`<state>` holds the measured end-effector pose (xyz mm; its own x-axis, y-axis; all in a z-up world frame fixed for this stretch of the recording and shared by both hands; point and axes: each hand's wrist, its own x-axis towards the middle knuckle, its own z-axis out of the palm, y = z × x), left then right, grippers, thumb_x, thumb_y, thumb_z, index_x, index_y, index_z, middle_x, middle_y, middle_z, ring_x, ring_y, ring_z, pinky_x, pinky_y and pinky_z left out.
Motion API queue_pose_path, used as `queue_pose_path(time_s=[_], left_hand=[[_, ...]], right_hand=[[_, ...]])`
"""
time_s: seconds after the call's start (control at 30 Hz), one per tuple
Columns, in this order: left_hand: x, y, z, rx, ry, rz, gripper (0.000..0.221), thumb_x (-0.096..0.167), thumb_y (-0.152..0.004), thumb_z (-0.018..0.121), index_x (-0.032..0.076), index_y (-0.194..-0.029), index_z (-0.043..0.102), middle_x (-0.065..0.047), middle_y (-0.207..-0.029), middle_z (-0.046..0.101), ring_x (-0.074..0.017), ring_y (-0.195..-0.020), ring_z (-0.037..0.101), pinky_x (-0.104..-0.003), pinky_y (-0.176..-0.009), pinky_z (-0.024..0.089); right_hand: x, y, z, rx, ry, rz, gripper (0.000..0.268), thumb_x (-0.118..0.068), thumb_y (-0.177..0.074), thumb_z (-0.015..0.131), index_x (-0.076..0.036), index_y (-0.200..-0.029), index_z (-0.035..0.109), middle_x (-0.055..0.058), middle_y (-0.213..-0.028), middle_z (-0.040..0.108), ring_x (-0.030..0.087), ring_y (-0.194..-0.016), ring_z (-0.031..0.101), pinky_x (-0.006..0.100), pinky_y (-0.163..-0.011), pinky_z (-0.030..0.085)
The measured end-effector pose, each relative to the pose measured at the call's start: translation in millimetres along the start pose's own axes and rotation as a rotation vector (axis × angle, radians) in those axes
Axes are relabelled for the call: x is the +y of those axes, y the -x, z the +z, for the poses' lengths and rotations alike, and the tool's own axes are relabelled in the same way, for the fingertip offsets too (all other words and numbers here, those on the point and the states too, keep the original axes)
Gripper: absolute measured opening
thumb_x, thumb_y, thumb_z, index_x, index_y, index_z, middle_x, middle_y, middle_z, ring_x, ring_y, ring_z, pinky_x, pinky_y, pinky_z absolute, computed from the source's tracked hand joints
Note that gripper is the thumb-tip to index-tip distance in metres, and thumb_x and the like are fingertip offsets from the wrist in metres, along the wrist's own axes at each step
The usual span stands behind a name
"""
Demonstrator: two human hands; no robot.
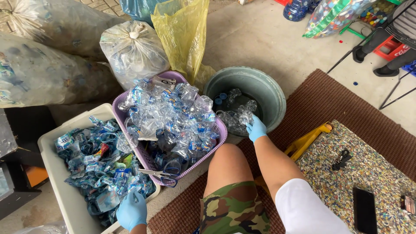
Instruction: Sorting plastic bottles by removing labels with scissors and placing them into separate bins
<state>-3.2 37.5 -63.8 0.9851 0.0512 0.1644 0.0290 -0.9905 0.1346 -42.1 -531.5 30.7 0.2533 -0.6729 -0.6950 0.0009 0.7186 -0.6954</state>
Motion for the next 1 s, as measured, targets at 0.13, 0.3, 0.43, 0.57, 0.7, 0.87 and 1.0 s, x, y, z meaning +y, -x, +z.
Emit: queue_pose_path(time_s=[0.13,0.3,0.43,0.57,0.7,0.87,1.0], left_hand=[[3,-2,-9,-0.105,-0.008,-0.039,0.036,0.033,-0.104,0.045,0.031,-0.102,0.081,0.003,-0.074,0.073,-0.0222,-0.069,0.066,-0.037,-0.057,0.046],[6,-1,-14,-0.083,0.034,-0.045,0.029,0.032,-0.099,0.051,0.033,-0.101,0.08,0.0,-0.072,0.073,-0.0267,-0.069,0.068,-0.041,-0.062,0.049],[9,-4,-19,-0.039,0.073,-0.063,0.027,0.033,-0.093,0.052,0.031,-0.095,0.079,-0.005,-0.075,0.074,-0.0351,-0.072,0.068,-0.047,-0.058,0.047],[11,-4,-26,-0.058,0.131,-0.048,0.022,0.032,-0.091,0.053,0.027,-0.084,0.073,-0.01,-0.071,0.07,-0.0399,-0.068,0.066,-0.051,-0.058,0.044],[12,-4,-31,0.006,0.204,0.0,0.016,0.028,-0.088,0.056,0.025,-0.077,0.067,-0.01,-0.065,0.068,-0.0387,-0.065,0.064,-0.053,-0.056,0.042],[11,-1,-28,-0.042,0.198,-0.042,0.024,0.042,-0.093,0.058,0.029,-0.103,0.076,0.002,-0.094,0.077,-0.0265,-0.092,0.073,-0.044,-0.083,0.058],[8,-1,-23,-0.07,0.246,-0.013,0.023,0.041,-0.092,0.06,0.03,-0.107,0.075,0.004,-0.095,0.077,-0.0238,-0.093,0.073,-0.041,-0.084,0.058]], right_hand=[[0,-2,3,-0.054,0.018,-0.051,0.056,-0.028,-0.102,0.054,-0.007,-0.153,0.047,0.01,-0.16,0.046,0.025,-0.131,0.063,0.035,-0.11,0.051],[6,22,14,-0.161,0.212,-0.23,0.064,-0.023,-0.099,0.052,-0.004,-0.158,0.036,0.016,-0.156,0.048,0.03,-0.132,0.061,0.041,-0.115,0.046],[27,49,37,-0.21,0.357,-0.359,0.062,-0.028,-0.091,0.061,-0.007,-0.149,0.053,0.0,-0.129,0.065,0.019,-0.104,0.069,0.035,-0.092,0.049],[63,72,63,-0.407,0.416,-0.54,0.047,-0.021,-0.091,0.068,-0.004,-0.135,0.066,0.002,-0.113,0.071,0.011,-0.086,0.066,0.024,-0.082,0.055],[97,127,83,-0.565,0.683,-0.907,0.029,-0.018,-0.087,0.074,-0.009,-0.114,0.08,0.005,-0.119,0.069,0.011,-0.092,0.072,0.021,-0.092,0.056],[150,181,90,-1.038,1.023,-1.013,0.028,-0.024,-0.089,0.078,-0.024,-0.117,0.079,0.002,-0.085,0.079,0.014,-0.079,0.073,0.031,-0.079,0.06],[189,213,87,-1.25,1.376,-1.037,0.039,-0.025,-0.086,0.077,-0.017,-0.124,0.073,0.006,-0.106,0.078,0.027,-0.097,0.073,0.04,-0.087,0.059]])
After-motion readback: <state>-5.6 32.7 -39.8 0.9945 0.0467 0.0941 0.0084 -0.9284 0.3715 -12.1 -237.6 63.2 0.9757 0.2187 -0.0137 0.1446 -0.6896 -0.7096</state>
